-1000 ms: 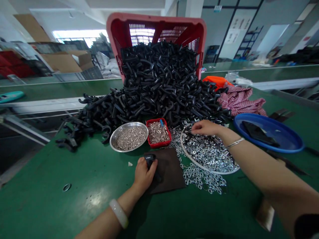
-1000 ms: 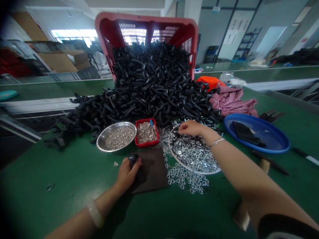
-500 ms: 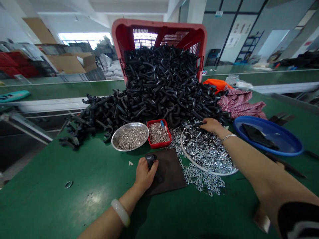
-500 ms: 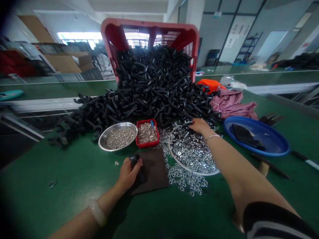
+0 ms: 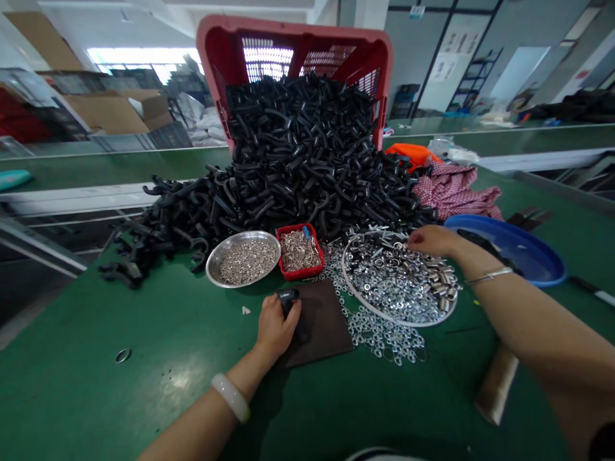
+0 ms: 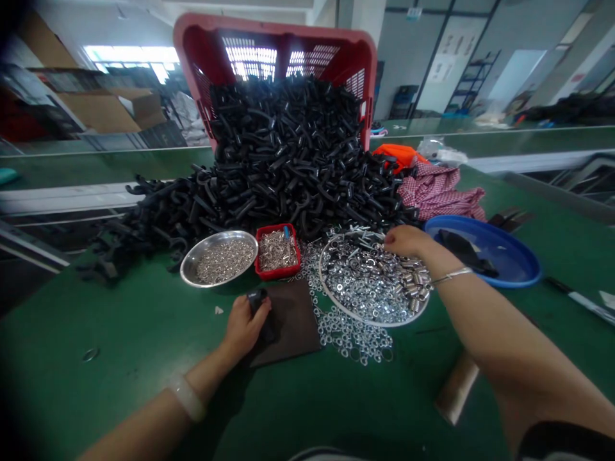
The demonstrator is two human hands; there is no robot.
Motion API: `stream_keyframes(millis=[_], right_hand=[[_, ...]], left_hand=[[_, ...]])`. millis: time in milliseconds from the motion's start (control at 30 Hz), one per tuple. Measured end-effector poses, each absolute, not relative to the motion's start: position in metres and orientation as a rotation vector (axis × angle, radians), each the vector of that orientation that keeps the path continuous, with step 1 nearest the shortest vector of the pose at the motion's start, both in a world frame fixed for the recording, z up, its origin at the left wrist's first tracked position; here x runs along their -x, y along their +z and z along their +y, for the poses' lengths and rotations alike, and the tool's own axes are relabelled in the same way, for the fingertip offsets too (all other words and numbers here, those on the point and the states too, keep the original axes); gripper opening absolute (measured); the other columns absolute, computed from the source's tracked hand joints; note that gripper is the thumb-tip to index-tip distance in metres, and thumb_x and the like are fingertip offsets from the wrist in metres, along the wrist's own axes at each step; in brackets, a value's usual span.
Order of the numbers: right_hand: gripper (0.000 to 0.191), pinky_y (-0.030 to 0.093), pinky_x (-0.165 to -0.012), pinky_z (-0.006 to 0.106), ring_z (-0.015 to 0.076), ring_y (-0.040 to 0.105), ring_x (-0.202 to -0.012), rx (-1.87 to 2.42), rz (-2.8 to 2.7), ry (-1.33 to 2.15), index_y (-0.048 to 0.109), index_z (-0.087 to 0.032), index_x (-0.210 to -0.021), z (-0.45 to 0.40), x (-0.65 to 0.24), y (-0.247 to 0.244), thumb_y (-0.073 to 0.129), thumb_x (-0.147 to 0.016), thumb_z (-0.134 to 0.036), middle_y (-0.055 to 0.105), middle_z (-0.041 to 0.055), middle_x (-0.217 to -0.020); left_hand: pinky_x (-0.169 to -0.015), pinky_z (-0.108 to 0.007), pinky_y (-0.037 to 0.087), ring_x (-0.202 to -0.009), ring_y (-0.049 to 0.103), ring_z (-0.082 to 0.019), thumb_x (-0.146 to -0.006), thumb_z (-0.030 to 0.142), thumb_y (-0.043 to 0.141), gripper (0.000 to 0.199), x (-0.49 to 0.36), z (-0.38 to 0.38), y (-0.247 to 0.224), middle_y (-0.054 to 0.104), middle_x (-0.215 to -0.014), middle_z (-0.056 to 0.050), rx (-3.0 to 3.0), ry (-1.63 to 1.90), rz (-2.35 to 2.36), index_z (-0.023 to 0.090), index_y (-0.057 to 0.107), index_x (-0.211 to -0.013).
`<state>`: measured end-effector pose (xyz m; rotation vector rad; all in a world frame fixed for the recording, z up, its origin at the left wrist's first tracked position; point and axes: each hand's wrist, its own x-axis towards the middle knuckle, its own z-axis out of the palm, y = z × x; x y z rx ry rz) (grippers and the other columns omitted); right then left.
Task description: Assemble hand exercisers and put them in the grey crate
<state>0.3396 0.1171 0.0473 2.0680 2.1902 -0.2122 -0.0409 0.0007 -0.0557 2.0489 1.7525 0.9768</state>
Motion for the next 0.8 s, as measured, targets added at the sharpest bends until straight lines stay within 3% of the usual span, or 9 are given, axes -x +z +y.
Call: stream_keyframes(millis=[133, 200, 333, 533, 667, 800], right_hand=[[0.041, 0.042, -0.072, 0.029, 0.0213, 0.059, -0.082, -1.924, 2.175, -0.265, 0.066, -0.018, -0.097, 0.093, -0.344, 0.042, 0.054, -0.073, -0.048, 0.066, 0.0078, -0.092], [0.045, 0.04, -0.075, 0.031, 0.0233, 0.057, -0.088, -2.005, 2.087, -0.202, 0.063, -0.016, -0.105, 0.09, -0.336, 0.036, 0.054, -0.074, -0.048, 0.065, 0.0109, -0.098], [0.041, 0.04, -0.072, 0.03, 0.0234, 0.057, -0.089, -2.17, 1.987, -0.181, 0.063, -0.014, -0.103, 0.093, -0.318, 0.026, 0.056, -0.073, -0.041, 0.064, 0.012, -0.099], [0.033, 0.04, -0.061, 0.023, 0.0165, 0.058, -0.076, -2.381, 1.968, -0.191, 0.066, -0.017, -0.096, 0.093, -0.316, 0.021, 0.054, -0.074, -0.038, 0.066, 0.0055, -0.086], [0.033, 0.041, -0.064, 0.024, 0.0165, 0.059, -0.077, -2.413, 2.015, -0.162, 0.064, -0.02, -0.102, 0.083, -0.327, 0.021, 0.052, -0.077, -0.037, 0.067, 0.0045, -0.091], [0.044, 0.043, -0.074, 0.028, 0.0212, 0.059, -0.087, -2.254, 2.102, -0.212, 0.063, -0.015, -0.104, 0.076, -0.33, 0.018, 0.051, -0.077, -0.047, 0.065, 0.0095, -0.1]], left_hand=[[-0.075, -0.033, 0.04, -0.079, 0.054, -0.021, -0.082, 0.036, 0.043, 0.028, 0.039, 0.002, -0.053, 0.06, -0.076, -0.008, -2.086, 0.901, 1.828, 0.015, 0.06, -0.073], [-0.076, -0.033, 0.039, -0.079, 0.054, -0.021, -0.082, 0.036, 0.043, 0.029, 0.039, 0.003, -0.053, 0.059, -0.075, -0.008, -2.098, 0.876, 1.845, 0.015, 0.06, -0.073], [-0.075, -0.032, 0.039, -0.078, 0.053, -0.021, -0.082, 0.035, 0.043, 0.028, 0.039, 0.008, -0.054, 0.059, -0.075, -0.007, -2.107, 0.857, 1.861, 0.015, 0.06, -0.073], [-0.081, -0.035, 0.039, -0.083, 0.053, -0.022, -0.083, 0.035, 0.042, 0.028, 0.039, 0.013, -0.043, 0.059, -0.079, -0.009, -2.13, 0.836, 1.89, 0.015, 0.06, -0.074], [-0.099, -0.046, 0.026, -0.098, 0.051, -0.023, -0.079, 0.035, 0.048, 0.024, 0.034, -0.011, -0.027, 0.06, -0.098, -0.008, -2.319, 0.758, 1.603, 0.017, 0.06, -0.088], [-0.103, -0.052, 0.017, -0.109, 0.046, -0.024, -0.075, 0.037, 0.054, 0.024, 0.03, -0.034, -0.023, 0.056, -0.116, -0.005, -2.392, 0.538, 1.285, 0.021, 0.061, -0.09]])
